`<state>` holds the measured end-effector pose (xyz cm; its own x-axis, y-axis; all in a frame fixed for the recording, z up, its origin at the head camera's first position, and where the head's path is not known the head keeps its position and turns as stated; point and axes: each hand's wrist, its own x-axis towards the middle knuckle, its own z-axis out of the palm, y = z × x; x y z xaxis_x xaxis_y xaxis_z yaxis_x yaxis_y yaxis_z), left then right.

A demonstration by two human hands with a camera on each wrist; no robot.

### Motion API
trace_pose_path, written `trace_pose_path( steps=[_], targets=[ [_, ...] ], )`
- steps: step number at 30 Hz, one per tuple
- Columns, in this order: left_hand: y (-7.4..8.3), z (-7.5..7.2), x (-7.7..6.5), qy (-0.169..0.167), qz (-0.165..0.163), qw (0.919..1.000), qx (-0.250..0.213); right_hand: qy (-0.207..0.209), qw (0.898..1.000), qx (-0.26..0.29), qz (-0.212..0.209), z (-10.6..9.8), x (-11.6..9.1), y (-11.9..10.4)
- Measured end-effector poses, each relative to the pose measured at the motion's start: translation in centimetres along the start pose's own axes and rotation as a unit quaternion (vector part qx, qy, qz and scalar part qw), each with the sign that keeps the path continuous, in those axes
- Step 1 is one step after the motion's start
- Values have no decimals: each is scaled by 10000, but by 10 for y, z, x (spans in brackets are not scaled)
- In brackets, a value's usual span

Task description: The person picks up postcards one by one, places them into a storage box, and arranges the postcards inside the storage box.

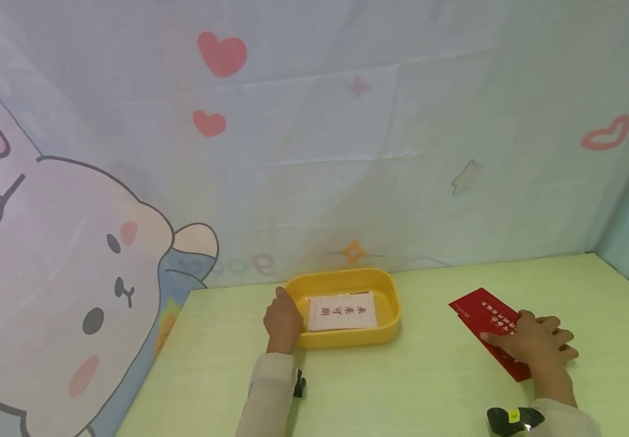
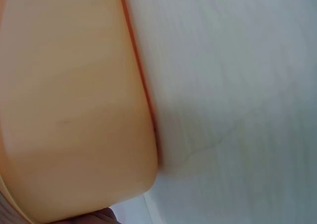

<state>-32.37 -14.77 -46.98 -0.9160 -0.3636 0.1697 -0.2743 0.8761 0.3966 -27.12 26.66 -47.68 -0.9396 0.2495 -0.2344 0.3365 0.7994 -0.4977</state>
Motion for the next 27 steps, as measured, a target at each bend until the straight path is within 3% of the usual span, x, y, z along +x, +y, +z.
trace_pose_path(
  steps=[10,17,27],
  targets=[
    [0,-1,1,-82,-162,9998,8,273,9993,246,-44,4,6,-4],
    [2,-1,2,-86,-43,10000,15,284,9995,72,70,0,9,-4],
    [4,4,4,-123,19,9999,-87,757,9965,338,-98,4,10,-3]
  ],
)
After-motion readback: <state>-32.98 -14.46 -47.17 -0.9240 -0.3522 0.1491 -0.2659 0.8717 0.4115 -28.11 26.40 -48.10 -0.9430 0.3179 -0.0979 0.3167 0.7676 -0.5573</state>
